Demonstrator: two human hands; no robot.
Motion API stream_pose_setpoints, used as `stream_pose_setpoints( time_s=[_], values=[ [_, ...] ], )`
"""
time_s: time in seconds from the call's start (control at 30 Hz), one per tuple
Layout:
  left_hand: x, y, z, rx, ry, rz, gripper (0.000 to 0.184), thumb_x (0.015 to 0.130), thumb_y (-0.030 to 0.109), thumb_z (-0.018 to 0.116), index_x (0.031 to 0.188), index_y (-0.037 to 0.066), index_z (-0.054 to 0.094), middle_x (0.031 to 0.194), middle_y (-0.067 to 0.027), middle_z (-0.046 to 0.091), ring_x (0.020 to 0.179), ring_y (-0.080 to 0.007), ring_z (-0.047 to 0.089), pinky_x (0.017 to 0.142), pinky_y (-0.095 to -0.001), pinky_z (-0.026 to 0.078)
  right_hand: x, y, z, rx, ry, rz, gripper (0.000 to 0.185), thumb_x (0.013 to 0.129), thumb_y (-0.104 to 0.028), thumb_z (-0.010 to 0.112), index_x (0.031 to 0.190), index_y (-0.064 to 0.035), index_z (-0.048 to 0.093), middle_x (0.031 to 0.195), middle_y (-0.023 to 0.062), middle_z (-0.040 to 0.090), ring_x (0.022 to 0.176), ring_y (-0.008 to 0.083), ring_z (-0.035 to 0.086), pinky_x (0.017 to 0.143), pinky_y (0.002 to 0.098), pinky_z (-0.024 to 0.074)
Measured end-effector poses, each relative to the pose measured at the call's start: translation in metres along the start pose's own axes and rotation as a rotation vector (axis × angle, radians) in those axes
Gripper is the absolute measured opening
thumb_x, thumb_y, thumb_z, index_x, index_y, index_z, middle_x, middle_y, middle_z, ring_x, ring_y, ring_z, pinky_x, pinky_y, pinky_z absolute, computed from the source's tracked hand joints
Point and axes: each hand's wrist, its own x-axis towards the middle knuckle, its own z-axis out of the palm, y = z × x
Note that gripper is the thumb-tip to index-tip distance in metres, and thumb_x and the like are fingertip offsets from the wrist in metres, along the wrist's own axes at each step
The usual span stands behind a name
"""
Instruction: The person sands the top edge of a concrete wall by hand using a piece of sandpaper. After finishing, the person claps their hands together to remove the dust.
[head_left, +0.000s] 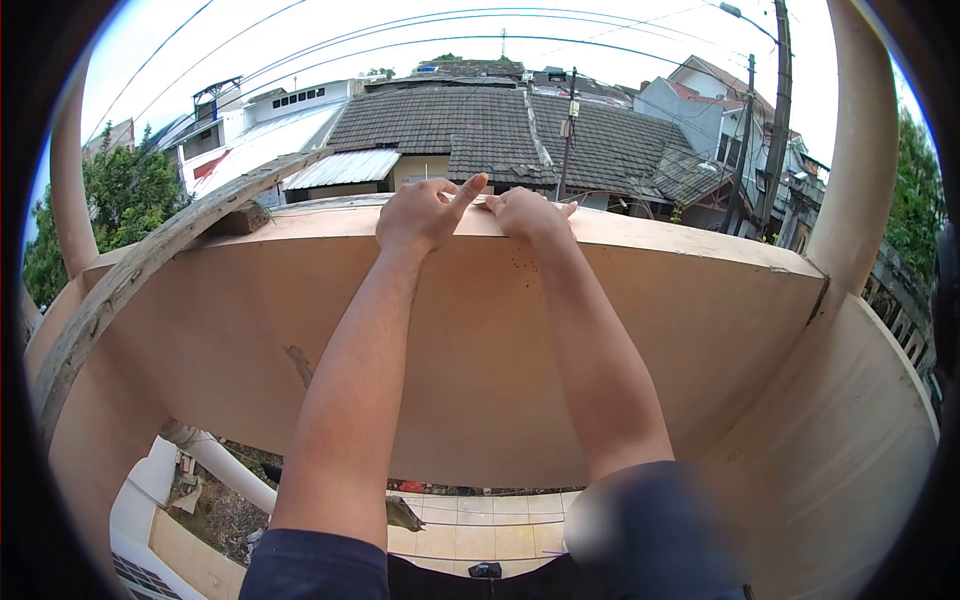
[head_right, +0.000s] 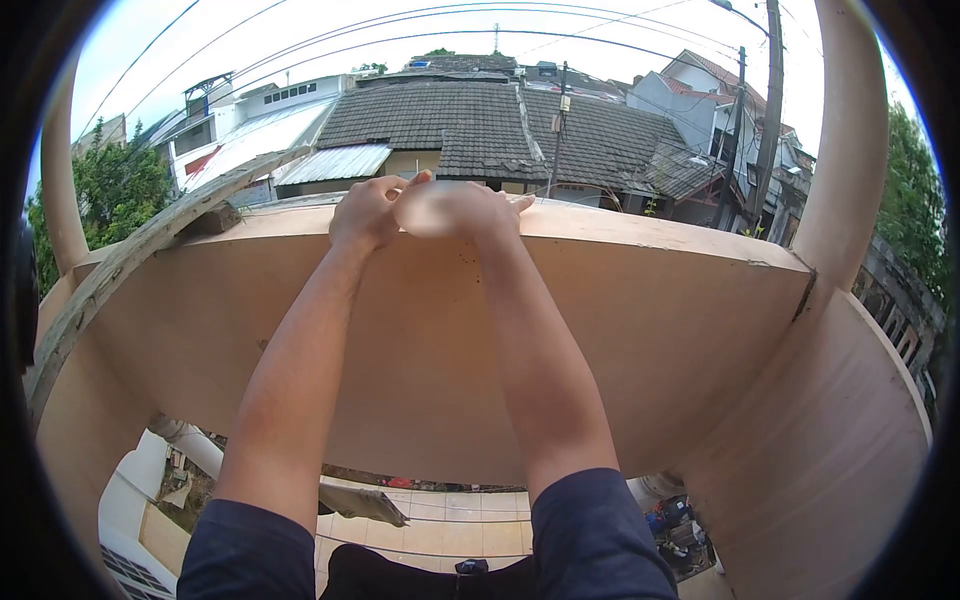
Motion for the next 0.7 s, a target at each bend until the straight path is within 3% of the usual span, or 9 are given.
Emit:
stream_pose_setpoints(
  time_s=[0.07, 0.1, 0.13, 0.2, 0.23, 0.5, 0.57, 0.67, 0.7],
  values=[
    [-0.001, 0.003, -0.003, 0.003, -0.016, -0.003, 0.105, 0.080, 0.103, 0.036, 0.126, 0.018, 0.078, 0.118, -0.0091, 0.079, 0.116, -0.0270, 0.073, 0.097, -0.0462, 0.058, 0.008, -0.001, 0.006, -0.107, 0.044, 0.075, 0.058, 0.110, -0.062, 0.041, 0.143, -0.0245, 0.069, 0.145, 0.0130, 0.067, 0.143, 0.0342, 0.055, 0.122, 0.0712, 0.0176],
    [-0.002, 0.002, -0.004, 0.009, -0.028, -0.005, 0.104, 0.080, 0.103, 0.036, 0.126, 0.019, 0.078, 0.118, -0.0091, 0.079, 0.116, -0.0270, 0.073, 0.097, -0.0462, 0.058, 0.012, 0.006, 0.003, -0.026, -0.053, -0.009, 0.061, 0.109, -0.063, 0.043, 0.144, -0.0201, 0.069, 0.144, 0.0138, 0.067, 0.142, 0.0352, 0.056, 0.122, 0.0636, 0.0269],
    [-0.002, 0.000, -0.003, 0.014, -0.029, -0.005, 0.104, 0.080, 0.103, 0.036, 0.126, 0.019, 0.078, 0.118, -0.0091, 0.079, 0.116, -0.0270, 0.073, 0.097, -0.0462, 0.058, 0.012, 0.013, 0.000, -0.021, -0.054, -0.010, 0.061, 0.109, -0.063, 0.043, 0.144, -0.0201, 0.069, 0.144, 0.0138, 0.067, 0.142, 0.0352, 0.056, 0.122, 0.0636, 0.0269],
    [-0.002, 0.001, -0.003, 0.014, -0.012, 0.004, 0.105, 0.080, 0.103, 0.035, 0.125, 0.019, 0.078, 0.117, -0.0093, 0.079, 0.115, -0.0269, 0.074, 0.096, -0.0464, 0.058, 0.015, 0.024, -0.007, 0.245, -0.257, -0.269, 0.061, 0.108, -0.063, 0.045, 0.144, -0.0196, 0.068, 0.144, 0.0142, 0.067, 0.140, 0.0360, 0.056, 0.120, 0.0535, 0.0359],
    [-0.001, 0.002, -0.003, 0.010, -0.009, 0.005, 0.105, 0.080, 0.103, 0.035, 0.125, 0.019, 0.078, 0.117, -0.0093, 0.079, 0.115, -0.0269, 0.074, 0.096, -0.0464, 0.058, 0.017, 0.025, -0.008, 0.256, -0.245, -0.242, 0.060, 0.108, -0.062, 0.047, 0.145, -0.0196, 0.067, 0.145, 0.0140, 0.066, 0.140, 0.0361, 0.056, 0.118, 0.0465, 0.0409],
    [-0.001, 0.001, -0.001, 0.027, -0.010, 0.000, 0.102, 0.081, 0.103, 0.035, 0.122, 0.020, 0.080, 0.113, -0.0074, 0.080, 0.114, -0.0267, 0.074, 0.096, -0.0460, 0.058, 0.006, 0.004, 0.006, -0.064, 0.107, 0.059, 0.053, 0.110, -0.059, 0.045, 0.142, -0.0252, 0.069, 0.138, 0.0153, 0.070, 0.133, 0.0353, 0.062, 0.115, 0.0492, 0.0439],
    [-0.002, -0.001, 0.001, 0.011, 0.010, 0.006, 0.102, 0.081, 0.102, 0.037, 0.123, 0.019, 0.079, 0.114, -0.0078, 0.079, 0.115, -0.0270, 0.074, 0.097, -0.0461, 0.058, -0.003, 0.008, -0.005, 0.123, -0.092, -0.152, 0.055, 0.110, -0.060, 0.045, 0.141, -0.0231, 0.071, 0.136, 0.0147, 0.072, 0.132, 0.0345, 0.063, 0.112, 0.0486, 0.0462],
    [0.000, -0.003, 0.004, 0.019, 0.044, 0.024, 0.106, 0.079, 0.103, 0.036, 0.130, 0.019, 0.075, 0.124, -0.0072, 0.076, 0.123, -0.0250, 0.069, 0.101, -0.0456, 0.057, -0.002, 0.016, -0.008, 0.224, -0.147, -0.245, 0.056, 0.109, -0.061, 0.045, 0.141, -0.0217, 0.070, 0.137, 0.0147, 0.072, 0.132, 0.0346, 0.063, 0.109, 0.0457, 0.0482],
    [0.001, -0.003, 0.003, 0.042, 0.063, 0.028, 0.112, 0.078, 0.105, 0.033, 0.137, 0.018, 0.071, 0.132, -0.0062, 0.073, 0.130, -0.0226, 0.066, 0.105, -0.0450, 0.056, -0.003, 0.012, -0.008, 0.227, -0.130, -0.229, 0.058, 0.109, -0.061, 0.044, 0.138, -0.0198, 0.072, 0.138, 0.0152, 0.071, 0.134, 0.0353, 0.062, 0.119, 0.0548, 0.0377]
  ],
)
